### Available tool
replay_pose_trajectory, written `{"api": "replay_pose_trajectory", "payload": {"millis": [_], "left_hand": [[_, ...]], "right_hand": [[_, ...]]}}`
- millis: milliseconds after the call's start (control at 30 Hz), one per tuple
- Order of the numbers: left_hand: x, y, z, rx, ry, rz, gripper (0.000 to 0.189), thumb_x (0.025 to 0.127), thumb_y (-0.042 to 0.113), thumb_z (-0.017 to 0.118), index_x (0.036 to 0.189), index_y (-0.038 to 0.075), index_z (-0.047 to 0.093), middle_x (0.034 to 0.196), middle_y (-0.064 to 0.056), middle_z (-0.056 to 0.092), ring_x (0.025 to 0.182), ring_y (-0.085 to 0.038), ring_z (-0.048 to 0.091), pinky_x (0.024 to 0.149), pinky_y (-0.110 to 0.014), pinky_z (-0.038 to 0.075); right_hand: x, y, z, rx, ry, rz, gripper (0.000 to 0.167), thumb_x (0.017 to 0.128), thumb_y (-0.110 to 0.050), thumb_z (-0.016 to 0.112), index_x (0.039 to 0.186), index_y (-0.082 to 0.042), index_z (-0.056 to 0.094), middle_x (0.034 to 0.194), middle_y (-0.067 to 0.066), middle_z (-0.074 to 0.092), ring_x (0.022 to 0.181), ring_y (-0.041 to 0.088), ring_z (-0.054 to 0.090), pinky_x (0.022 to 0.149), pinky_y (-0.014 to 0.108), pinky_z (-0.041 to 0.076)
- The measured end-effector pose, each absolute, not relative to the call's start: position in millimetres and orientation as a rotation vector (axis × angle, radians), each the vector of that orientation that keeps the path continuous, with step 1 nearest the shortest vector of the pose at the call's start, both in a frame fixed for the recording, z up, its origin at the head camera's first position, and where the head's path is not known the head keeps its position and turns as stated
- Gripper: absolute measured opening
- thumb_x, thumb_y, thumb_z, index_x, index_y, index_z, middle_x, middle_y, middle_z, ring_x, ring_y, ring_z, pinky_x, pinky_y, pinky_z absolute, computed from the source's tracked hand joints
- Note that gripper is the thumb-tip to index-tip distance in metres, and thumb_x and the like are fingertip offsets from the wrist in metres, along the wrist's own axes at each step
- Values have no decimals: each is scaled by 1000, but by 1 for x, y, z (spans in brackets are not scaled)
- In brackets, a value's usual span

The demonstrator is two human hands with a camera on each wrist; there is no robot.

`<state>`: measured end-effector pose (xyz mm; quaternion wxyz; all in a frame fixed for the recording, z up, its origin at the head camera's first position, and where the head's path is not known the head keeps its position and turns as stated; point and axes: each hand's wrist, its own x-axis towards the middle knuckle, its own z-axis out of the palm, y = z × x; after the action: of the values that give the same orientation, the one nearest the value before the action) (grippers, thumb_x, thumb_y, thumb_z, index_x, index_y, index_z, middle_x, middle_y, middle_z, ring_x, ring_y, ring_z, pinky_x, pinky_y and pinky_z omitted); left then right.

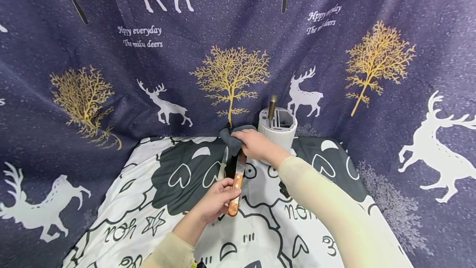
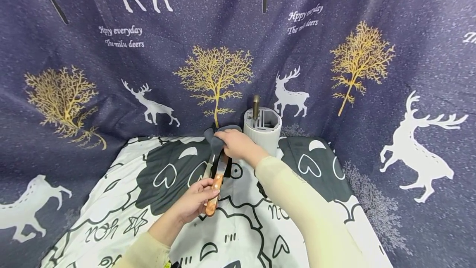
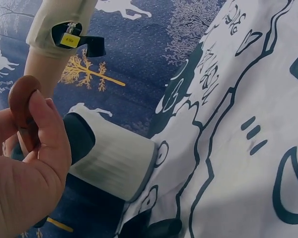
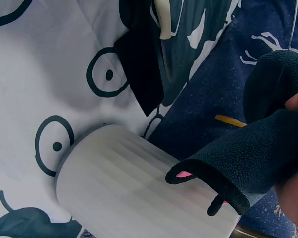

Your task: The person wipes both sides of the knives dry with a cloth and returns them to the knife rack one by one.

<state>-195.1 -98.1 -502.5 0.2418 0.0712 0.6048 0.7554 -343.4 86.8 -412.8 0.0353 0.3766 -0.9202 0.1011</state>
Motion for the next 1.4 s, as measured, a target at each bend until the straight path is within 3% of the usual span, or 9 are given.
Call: {"api": "replay_pose_trajectory", "payload": {"millis": [400,767,1167,1400], "left_hand": [[-188,-100,-502,196,1648,2062,25,102,16,61,121,4,49,88,4,63,66,-7,62,51,-22,55],[-194,-99,-501,162,1607,2112,31,103,14,60,127,1,45,93,2,63,71,-10,70,54,-23,58],[-197,-102,-500,139,1610,2108,40,104,19,60,135,2,40,98,-2,62,71,-10,71,54,-23,58],[-195,-104,-502,175,1624,2097,53,103,21,61,142,-6,36,98,0,62,74,-9,72,55,-22,57]], "right_hand": [[-336,89,-420,1229,-2769,308,48,100,-7,50,147,-14,55,143,11,62,134,31,58,113,46,47],[-305,87,-421,1365,-2713,280,52,96,-4,55,148,-16,55,145,10,60,135,28,57,114,43,48],[-273,89,-425,1376,-2676,266,53,96,-8,60,147,-20,55,148,11,58,139,28,54,116,44,46],[-270,95,-431,1370,-2688,281,56,96,-13,61,151,-21,51,151,10,55,143,28,51,117,44,45]]}}
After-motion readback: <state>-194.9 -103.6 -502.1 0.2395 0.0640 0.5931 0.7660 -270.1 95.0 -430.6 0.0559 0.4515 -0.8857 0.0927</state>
